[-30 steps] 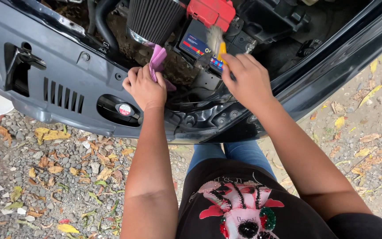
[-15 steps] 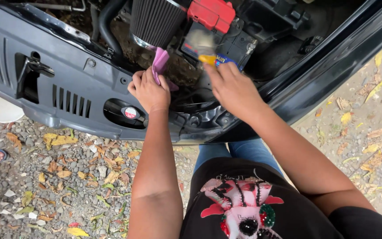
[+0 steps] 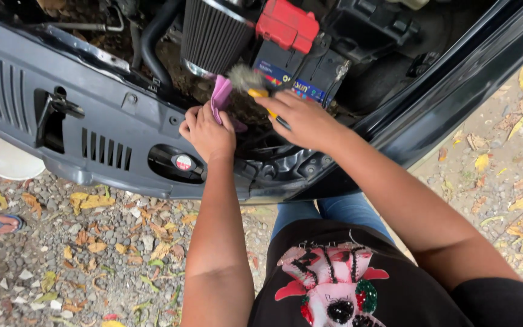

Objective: Cleaning a car engine bay using a small brush and a microfiber cloth

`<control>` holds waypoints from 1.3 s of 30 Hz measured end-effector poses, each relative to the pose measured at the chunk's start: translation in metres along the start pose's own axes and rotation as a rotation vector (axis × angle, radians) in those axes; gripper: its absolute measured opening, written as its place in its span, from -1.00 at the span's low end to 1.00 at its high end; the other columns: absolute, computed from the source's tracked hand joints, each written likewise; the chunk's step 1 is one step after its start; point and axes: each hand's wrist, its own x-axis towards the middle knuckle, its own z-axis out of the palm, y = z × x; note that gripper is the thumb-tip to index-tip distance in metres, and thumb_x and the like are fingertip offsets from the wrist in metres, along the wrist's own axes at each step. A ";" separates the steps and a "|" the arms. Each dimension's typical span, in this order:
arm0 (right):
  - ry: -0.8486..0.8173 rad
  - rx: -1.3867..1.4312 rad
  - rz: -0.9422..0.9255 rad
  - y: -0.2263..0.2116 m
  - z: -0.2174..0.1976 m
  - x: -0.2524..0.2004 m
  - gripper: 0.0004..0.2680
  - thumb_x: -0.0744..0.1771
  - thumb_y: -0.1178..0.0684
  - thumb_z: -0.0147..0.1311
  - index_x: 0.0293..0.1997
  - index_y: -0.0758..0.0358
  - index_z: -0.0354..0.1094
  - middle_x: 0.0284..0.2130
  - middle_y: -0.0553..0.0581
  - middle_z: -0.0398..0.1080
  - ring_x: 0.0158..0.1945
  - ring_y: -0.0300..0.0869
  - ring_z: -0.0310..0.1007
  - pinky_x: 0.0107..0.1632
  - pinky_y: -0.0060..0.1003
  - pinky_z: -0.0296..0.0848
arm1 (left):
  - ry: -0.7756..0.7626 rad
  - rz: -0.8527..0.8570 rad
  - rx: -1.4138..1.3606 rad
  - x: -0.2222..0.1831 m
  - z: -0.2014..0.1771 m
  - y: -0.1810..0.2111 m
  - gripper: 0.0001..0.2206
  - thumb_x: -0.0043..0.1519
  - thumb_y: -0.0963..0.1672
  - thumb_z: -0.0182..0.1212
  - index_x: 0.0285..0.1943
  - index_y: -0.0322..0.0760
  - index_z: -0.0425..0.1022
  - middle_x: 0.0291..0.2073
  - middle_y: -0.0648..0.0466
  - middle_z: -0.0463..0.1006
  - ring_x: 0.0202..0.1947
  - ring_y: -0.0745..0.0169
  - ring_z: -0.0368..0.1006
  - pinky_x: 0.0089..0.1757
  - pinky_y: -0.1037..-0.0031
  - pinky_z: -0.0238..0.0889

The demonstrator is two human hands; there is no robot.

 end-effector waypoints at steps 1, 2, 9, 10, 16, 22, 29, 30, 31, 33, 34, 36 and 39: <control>0.005 -0.007 -0.004 0.002 -0.002 -0.004 -0.73 0.39 0.14 0.00 0.24 0.36 0.36 -0.25 0.29 0.42 -0.04 0.13 0.46 -0.22 -0.13 0.54 | 0.009 0.001 -0.003 0.002 0.003 -0.001 -0.81 0.18 -0.04 0.09 -0.06 0.04 0.47 -0.36 0.22 0.52 -0.03 0.31 0.38 0.05 0.32 0.08; 0.060 -0.185 0.022 0.005 -0.003 -0.008 -0.74 0.39 0.07 0.01 0.22 0.24 0.37 -0.25 0.17 0.42 -0.03 0.01 0.46 -0.21 -0.21 0.54 | 0.021 0.002 -0.005 0.003 0.007 -0.001 -0.81 0.17 -0.04 0.10 -0.07 0.04 0.48 -0.37 0.23 0.52 -0.02 0.31 0.38 0.05 0.32 0.08; 0.114 -0.382 0.160 0.029 0.048 -0.023 -0.70 0.35 -0.09 0.03 0.20 0.10 0.37 -0.25 0.02 0.45 -0.05 -0.14 0.47 -0.18 -0.28 0.55 | 0.005 -0.006 -0.030 -0.004 0.006 -0.006 -0.80 0.19 -0.04 0.10 -0.03 0.01 0.49 -0.34 0.21 0.56 -0.01 0.31 0.38 0.06 0.31 0.07; 0.119 -0.384 0.158 0.024 0.031 -0.012 -0.70 0.35 -0.09 0.03 0.20 0.10 0.37 -0.25 0.02 0.45 -0.05 -0.14 0.47 -0.18 -0.28 0.55 | 0.011 -0.004 -0.030 0.000 0.009 -0.004 -0.80 0.19 -0.04 0.10 -0.03 0.01 0.49 -0.34 0.21 0.56 -0.01 0.31 0.38 0.06 0.31 0.07; 0.246 0.760 0.594 0.026 -0.022 0.022 -0.78 0.40 0.02 -0.08 0.09 0.10 0.49 -0.50 0.19 0.55 -0.39 -0.10 0.59 -0.32 -0.35 0.63 | 0.019 -0.002 -0.077 0.009 -0.004 0.003 -0.79 0.25 -0.06 0.09 0.01 -0.05 0.52 -0.31 0.13 0.63 0.00 0.24 0.43 0.07 0.27 0.09; 0.459 0.744 0.855 0.050 -0.059 0.036 -0.71 0.41 -0.05 -0.21 0.05 0.12 0.53 -0.52 0.05 0.46 -0.53 -0.37 0.37 -0.46 -0.51 0.39 | -0.020 0.037 -0.114 0.009 -0.016 0.005 -0.84 0.24 -0.09 0.02 -0.20 -0.13 0.54 -0.37 0.17 0.59 -0.08 0.15 0.37 -0.03 0.24 0.02; 0.480 0.168 0.711 0.037 -0.061 0.009 -0.78 0.37 0.01 -0.12 -0.15 0.17 0.53 -0.42 0.00 0.59 -0.56 -0.26 0.38 -0.40 -0.28 0.34 | -0.055 0.002 -0.126 0.007 -0.021 0.004 -0.84 0.22 -0.08 0.03 -0.24 -0.12 0.54 -0.37 0.18 0.58 -0.07 0.16 0.37 -0.03 0.22 0.02; 0.520 0.292 0.597 0.031 -0.060 0.010 -0.79 0.41 0.06 -0.13 -0.04 0.22 0.51 -0.48 0.09 0.55 -0.41 -0.27 0.59 -0.29 -0.36 0.47 | -0.054 0.004 -0.145 0.009 -0.022 0.007 -0.86 0.20 -0.08 0.05 -0.26 -0.12 0.53 -0.37 0.16 0.57 -0.07 0.15 0.37 -0.03 0.21 0.02; 0.530 0.282 0.601 0.030 -0.057 0.015 -0.79 0.41 0.06 -0.13 -0.04 0.22 0.51 -0.48 0.09 0.55 -0.41 -0.27 0.59 -0.29 -0.36 0.47 | -0.053 0.012 -0.157 0.011 -0.022 0.007 -0.86 0.20 -0.08 0.05 -0.26 -0.12 0.53 -0.37 0.16 0.57 -0.07 0.15 0.37 -0.03 0.21 0.02; 0.346 0.604 0.736 0.025 -0.047 0.023 -0.77 0.42 0.01 -0.17 0.08 0.07 0.47 -0.36 0.05 0.52 -0.32 -0.29 0.51 -0.21 -0.42 0.43 | -0.095 -0.025 -0.143 0.009 -0.023 0.006 -0.80 0.22 -0.06 -0.01 -0.22 -0.11 0.55 -0.28 0.17 0.61 -0.06 0.18 0.36 0.00 0.25 0.00; 0.352 0.601 0.745 0.033 -0.041 0.017 -0.77 0.42 0.01 -0.17 0.08 0.07 0.47 -0.36 0.05 0.52 -0.32 -0.29 0.51 -0.21 -0.42 0.43 | -0.102 -0.018 -0.149 0.008 -0.024 0.007 -0.80 0.22 -0.06 -0.01 -0.22 -0.11 0.55 -0.28 0.17 0.61 -0.06 0.18 0.36 0.00 0.25 0.00; 0.466 0.347 0.648 0.049 -0.027 0.008 -0.79 0.39 0.00 -0.08 -0.07 0.12 0.54 -0.25 0.12 0.60 -0.33 -0.23 0.65 -0.17 -0.38 0.46 | -0.064 -0.001 -0.171 0.009 -0.025 0.006 -0.81 0.23 -0.09 0.01 -0.18 -0.12 0.58 -0.25 0.20 0.61 -0.07 0.22 0.36 -0.01 0.29 0.01; 0.509 -0.182 0.637 0.043 -0.031 -0.012 -0.79 0.35 0.01 -0.10 -0.15 0.10 0.56 -0.27 0.03 0.59 -0.34 -0.03 0.56 -0.34 -0.09 0.42 | -0.080 -0.019 -0.214 0.007 -0.024 0.004 -0.78 0.25 -0.10 -0.01 -0.15 -0.15 0.60 -0.25 0.19 0.61 -0.08 0.23 0.34 0.00 0.30 0.00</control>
